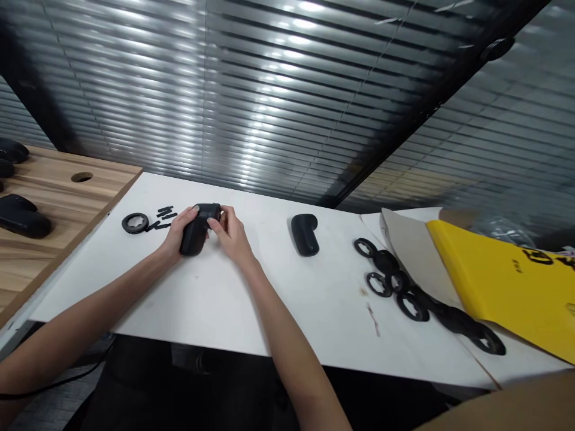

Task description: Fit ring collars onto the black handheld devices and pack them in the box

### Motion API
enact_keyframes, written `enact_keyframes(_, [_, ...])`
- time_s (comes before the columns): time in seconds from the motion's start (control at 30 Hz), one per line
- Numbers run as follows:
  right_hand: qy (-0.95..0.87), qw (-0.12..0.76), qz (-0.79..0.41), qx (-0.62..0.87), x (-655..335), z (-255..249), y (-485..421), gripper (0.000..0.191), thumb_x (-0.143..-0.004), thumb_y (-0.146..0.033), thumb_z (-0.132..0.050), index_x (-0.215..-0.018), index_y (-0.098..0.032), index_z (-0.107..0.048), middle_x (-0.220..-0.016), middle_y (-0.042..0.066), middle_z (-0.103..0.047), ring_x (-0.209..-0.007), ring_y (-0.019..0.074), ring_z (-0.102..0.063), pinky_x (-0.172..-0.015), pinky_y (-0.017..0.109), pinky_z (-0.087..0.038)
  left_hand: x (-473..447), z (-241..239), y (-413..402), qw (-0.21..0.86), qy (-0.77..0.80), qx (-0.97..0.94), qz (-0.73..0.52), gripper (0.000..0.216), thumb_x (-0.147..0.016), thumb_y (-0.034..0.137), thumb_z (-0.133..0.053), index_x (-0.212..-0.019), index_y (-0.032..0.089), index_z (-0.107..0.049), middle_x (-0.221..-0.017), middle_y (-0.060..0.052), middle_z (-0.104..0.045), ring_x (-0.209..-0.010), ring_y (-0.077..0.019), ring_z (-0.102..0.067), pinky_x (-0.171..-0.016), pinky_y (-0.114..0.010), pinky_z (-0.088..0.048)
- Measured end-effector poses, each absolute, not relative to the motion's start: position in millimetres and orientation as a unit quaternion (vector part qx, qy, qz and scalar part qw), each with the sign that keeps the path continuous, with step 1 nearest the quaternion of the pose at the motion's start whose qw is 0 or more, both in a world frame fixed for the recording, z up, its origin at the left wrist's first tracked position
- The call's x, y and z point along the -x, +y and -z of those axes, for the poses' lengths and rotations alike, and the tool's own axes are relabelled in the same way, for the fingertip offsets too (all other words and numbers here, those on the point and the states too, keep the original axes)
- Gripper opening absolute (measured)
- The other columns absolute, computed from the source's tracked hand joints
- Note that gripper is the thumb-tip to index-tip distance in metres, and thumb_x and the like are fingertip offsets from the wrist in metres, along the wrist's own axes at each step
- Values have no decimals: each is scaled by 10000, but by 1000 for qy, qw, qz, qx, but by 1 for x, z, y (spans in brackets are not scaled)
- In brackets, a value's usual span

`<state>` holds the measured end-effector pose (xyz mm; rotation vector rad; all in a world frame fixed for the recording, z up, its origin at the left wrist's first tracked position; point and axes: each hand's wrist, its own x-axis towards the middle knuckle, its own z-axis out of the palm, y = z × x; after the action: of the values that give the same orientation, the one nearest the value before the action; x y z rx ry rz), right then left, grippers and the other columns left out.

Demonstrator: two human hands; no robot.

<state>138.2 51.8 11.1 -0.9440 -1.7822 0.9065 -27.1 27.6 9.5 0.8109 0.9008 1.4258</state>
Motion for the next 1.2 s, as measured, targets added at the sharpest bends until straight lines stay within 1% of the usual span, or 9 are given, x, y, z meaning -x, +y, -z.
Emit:
enact_keyframes(0.2, [-743,431,-364,359,-145,-10,56,517,-1024,-633,-545,-1345,-238,-457,-912,11,-547,-841,222,-580,-819,381,-509,27,-11,27,589,390,-355,-612,685,-624,710,-946,-976,201,-653,-697,-10,-704,-505,-188,-670,-451,-251,-511])
enact_keyframes(0.37, [-791,414,-298,336,-153,-10,57,582,-1035,-688,-576,-1396,-246,-463,-1191,107,-622,-979,261,-618,-924,455,-568,29,-12,28,622,384,-352,-584,722,-625,762,-921,-966,186,-652,-704,-34,-701,-502,-191,-661,-438,-267,-503])
enact_keyframes(0.6, [-801,419,-282,320,-157,2,63,706,-1055,-775,-471,-1519,-245,-411,-1261,135,-642,-1105,296,-651,-982,498,-588,26,-11,27,596,396,-359,-599,721,-602,745,-949,-967,198,-653,-757,-21,-719,-521,-178,-667,-473,-271,-534])
enact_keyframes(0.8, [-781,431,-313,325,-152,5,61,756,-1041,-801,-455,-1548,-243,-401,-1251,129,-646,-1027,272,-651,-943,468,-582,25,-7,26,573,405,-367,-611,681,-652,723,-938,-1011,222,-649,-793,-3,-728,-548,-178,-685,-506,-266,-550])
enact_keyframes(0.9, [-751,447,-349,339,-146,2,57,673,-1047,-774,-456,-1454,-238,-451,-1097,77,-630,-925,239,-633,-882,423,-562,25,-5,23,546,416,-382,-618,647,-687,707,-927,-1010,223,-643,-785,-4,-725,-553,-176,-676,-527,-271,-550])
enact_keyframes(0.97, [-726,452,-381,350,-141,0,53,602,-1052,-744,-463,-1382,-241,-478,-958,22,-572,-812,208,-601,-797,383,-541,26,-5,20,524,422,-403,-621,600,-742,692,-900,-1012,228,-631,-754,-2,-714,-547,-180,-662,-525,-272,-528])
enact_keyframes(1.07, [-697,457,-430,346,-134,0,51,589,-1028,-735,-513,-1372,-257,-477,-889,-17,-526,-710,177,-574,-725,352,-524,26,-7,14,487,427,-439,-622,545,-814,682,-851,-1034,236,-626,-710,1,-681,-560,-187,-639,-535,-273,-487])
enact_keyframes(1.13, [-674,450,-482,333,-130,2,52,653,-1007,-764,-511,-1421,-264,-437,-872,-21,-559,-699,183,-600,-707,351,-536,26,-9,12,436,426,-458,-647,532,-815,647,-868,-1073,243,-637,-802,-15,-698,-683,-196,-672,-645,-283,-526])
enact_keyframes(1.2, [-661,421,-537,312,-127,4,54,714,-977,-768,-555,-1455,-259,-409,-886,-8,-615,-743,199,-639,-711,351,-550,25,-9,11,367,419,-465,-688,541,-806,603,-892,-1133,262,-629,-972,-33,-705,-870,-209,-694,-810,-295,-552])
